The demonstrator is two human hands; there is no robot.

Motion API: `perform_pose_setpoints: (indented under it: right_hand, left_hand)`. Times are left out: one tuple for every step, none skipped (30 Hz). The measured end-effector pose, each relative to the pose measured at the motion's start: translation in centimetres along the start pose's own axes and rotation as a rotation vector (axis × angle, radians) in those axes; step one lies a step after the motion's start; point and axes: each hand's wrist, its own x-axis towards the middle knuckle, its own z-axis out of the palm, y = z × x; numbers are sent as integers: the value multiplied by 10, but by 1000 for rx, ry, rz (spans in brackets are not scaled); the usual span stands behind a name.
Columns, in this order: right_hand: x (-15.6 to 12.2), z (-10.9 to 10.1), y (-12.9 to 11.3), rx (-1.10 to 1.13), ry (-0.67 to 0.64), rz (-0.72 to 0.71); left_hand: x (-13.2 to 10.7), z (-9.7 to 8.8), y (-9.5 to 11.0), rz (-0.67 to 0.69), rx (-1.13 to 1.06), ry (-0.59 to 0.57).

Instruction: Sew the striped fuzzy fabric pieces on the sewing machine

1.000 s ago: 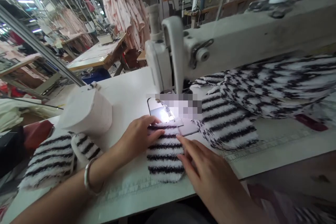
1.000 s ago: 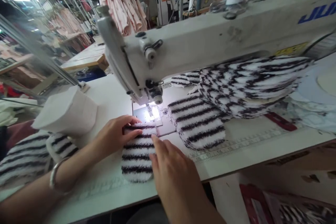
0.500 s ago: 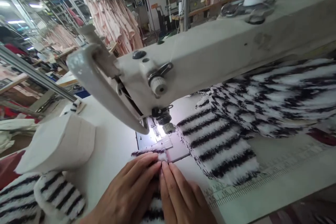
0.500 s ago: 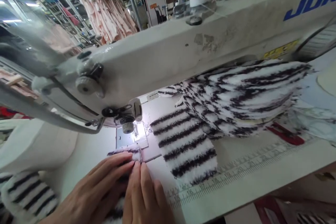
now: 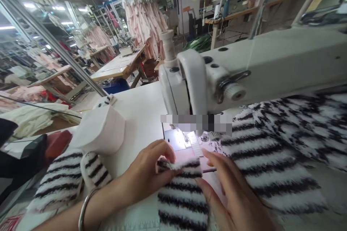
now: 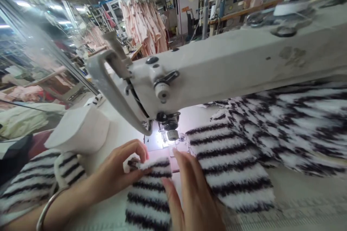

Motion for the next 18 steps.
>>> perform_pose_setpoints:
  right_hand:
    - [6, -2, 0, 63, -32, 49]
    - [11, -4, 0, 127, -75, 80]
    - [14, -5, -1, 190, -113, 85]
    - [16, -7, -2, 243, -145, 74]
    - [17, -8, -2, 280, -164, 55]
    - [17, -9, -3, 298, -165, 34]
    - [16, -10, -4, 298, -151, 14]
    - [14, -11, -5, 284, -133, -4]
    - [12, -12, -5, 263, -117, -18]
    - [10, -13, -5, 240, -108, -30]
    - [8, -13, -5, 220, -98, -46]
    - [7, -14, -5, 204, -96, -61]
    - [5, -14, -5, 196, -97, -79]
    - [3, -14, -4, 193, -99, -101]
    - [2, -14, -4, 193, -104, -117]
    - [1, -14, -3, 192, -107, -128]
    - [0, -14, -3, 194, -107, -139]
    - [-1, -14, -2, 196, -102, -149]
  left_hand:
    - [-4, 0, 2, 67, -17, 2]
    - [-9, 0, 4, 135, -27, 2]
    - [-12, 0, 6, 192, -33, -4]
    - [-15, -1, 6, 223, -40, -13]
    - [-17, -1, 7, 226, -51, -22]
    - [-18, -2, 7, 202, -67, -29]
    - [-19, -3, 6, 167, -95, -34]
    - [-19, -4, 4, 130, -129, -39]
    - [-18, -5, 3, 99, -161, -44]
    - [-18, -5, 1, 80, -193, -50]
    - [-17, -6, -1, 70, -227, -58]
    - [-16, -7, -3, 64, -265, -65]
    - [-16, -7, -5, 63, -303, -68]
    - [-16, -7, -6, 63, -340, -67]
    - [-16, -7, -7, 70, -379, -62]
    - [-16, -7, -7, 78, -413, -56]
    - [-16, -6, -8, 85, -437, -47]
    - [-16, -5, -7, 90, -456, -36]
